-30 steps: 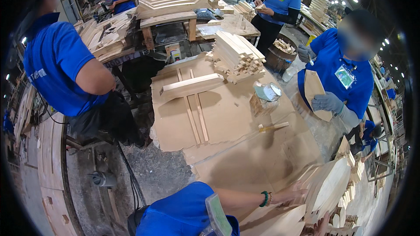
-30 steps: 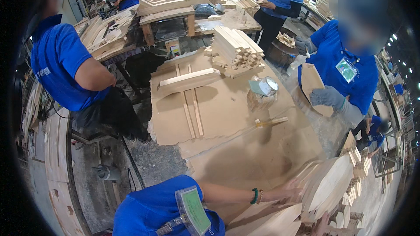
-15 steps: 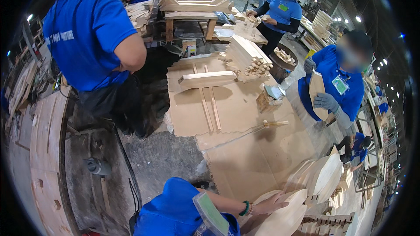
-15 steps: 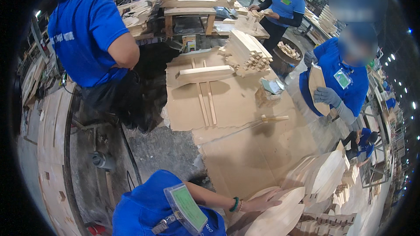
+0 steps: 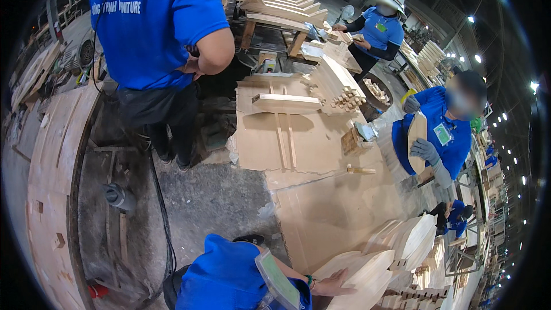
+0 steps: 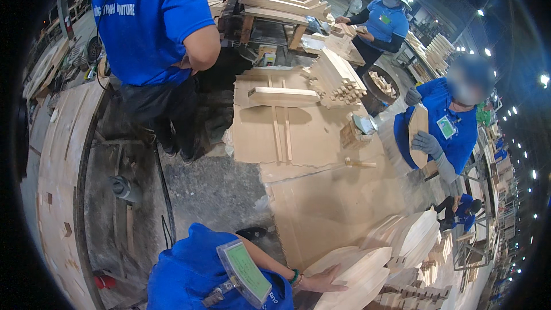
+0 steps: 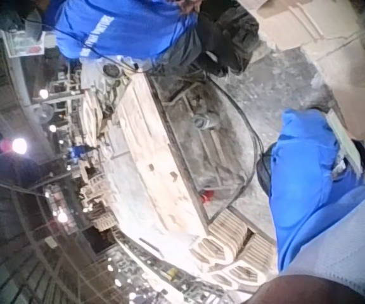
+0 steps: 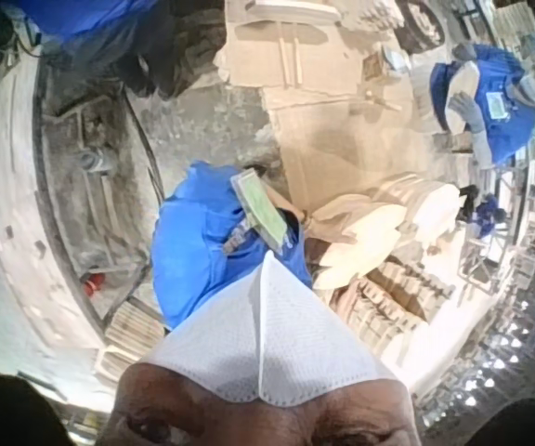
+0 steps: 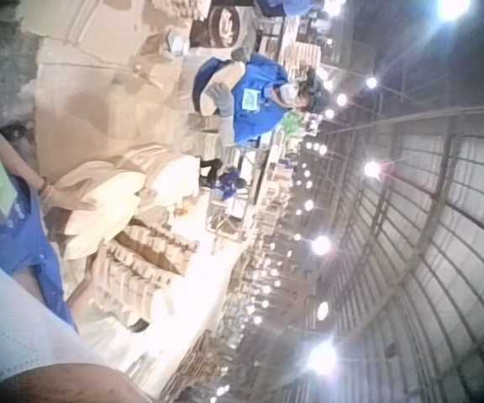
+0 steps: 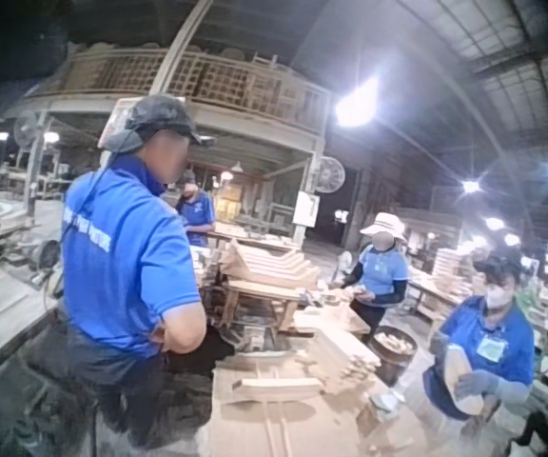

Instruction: The person repeatedly picks up curved wooden chair parts from a pile on the floor and stacks them into a neat pile. They handle the parts one at a time, turning them over and aligning them before placing them down.

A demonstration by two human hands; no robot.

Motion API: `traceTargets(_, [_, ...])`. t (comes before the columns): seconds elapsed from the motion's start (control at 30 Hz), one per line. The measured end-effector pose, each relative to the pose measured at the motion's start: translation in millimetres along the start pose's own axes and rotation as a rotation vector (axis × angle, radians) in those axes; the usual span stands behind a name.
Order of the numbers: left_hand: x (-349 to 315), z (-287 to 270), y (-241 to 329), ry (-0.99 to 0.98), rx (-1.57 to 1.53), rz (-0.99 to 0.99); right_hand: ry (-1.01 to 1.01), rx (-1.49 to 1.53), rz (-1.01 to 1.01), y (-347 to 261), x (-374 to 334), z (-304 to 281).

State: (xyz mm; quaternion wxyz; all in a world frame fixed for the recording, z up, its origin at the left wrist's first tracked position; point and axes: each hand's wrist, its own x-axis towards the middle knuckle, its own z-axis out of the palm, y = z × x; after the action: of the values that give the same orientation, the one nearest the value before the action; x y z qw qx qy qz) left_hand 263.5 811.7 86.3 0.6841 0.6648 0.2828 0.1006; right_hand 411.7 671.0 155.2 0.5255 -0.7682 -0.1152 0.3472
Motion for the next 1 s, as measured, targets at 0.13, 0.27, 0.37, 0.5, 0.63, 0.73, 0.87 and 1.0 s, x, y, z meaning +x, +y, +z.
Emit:
traceTargets(0.13, [-6.5, -0.1, 0.1, -0.026, -0.002, 0.006, -0.008, 0.025, 0.0, 11.2, -10.3, 1.3])
traceTargets(0.27, [-4.8, 1.7, -5.2, 0.0, 0.021, 0.042, -0.025, 0.122, -0.02, 29.7, -20.2, -6.1])
traceTargets(0.37, [-10.6, -2.5, 0.8, -0.009, -0.245, 0.081, -0.082, 0.263, -0.075, 43.3, -34.8, -25.7])
traceTargets(0.5, [-19.8, -5.7, 33.3, -0.155, -0.724, -0.036, -0.029, 0.357, -0.108, 46.1, -38.7, -39.1])
traceTargets(0.63, [3.8, -20.7, -6.6, 0.014, -0.439, 0.16, -0.034, 0.441, -0.144, 59.3, -27.2, -21.7])
traceTargets(0.73, [14.5, -29.6, -21.4, -0.012, -0.512, 0.152, -0.012, 0.583, -0.171, 69.6, -23.0, -13.1])
traceTargets(0.87, [16.8, -15.8, -9.0, 0.081, -0.555, 0.047, 0.067, 0.704, -0.189, 80.0, -21.8, -18.9])
traceTargets(1.0, [32.9, -31.1, 4.7, 0.123, -0.574, 0.076, 0.087, 0.691, -0.051, 45.4, -19.6, 24.8])
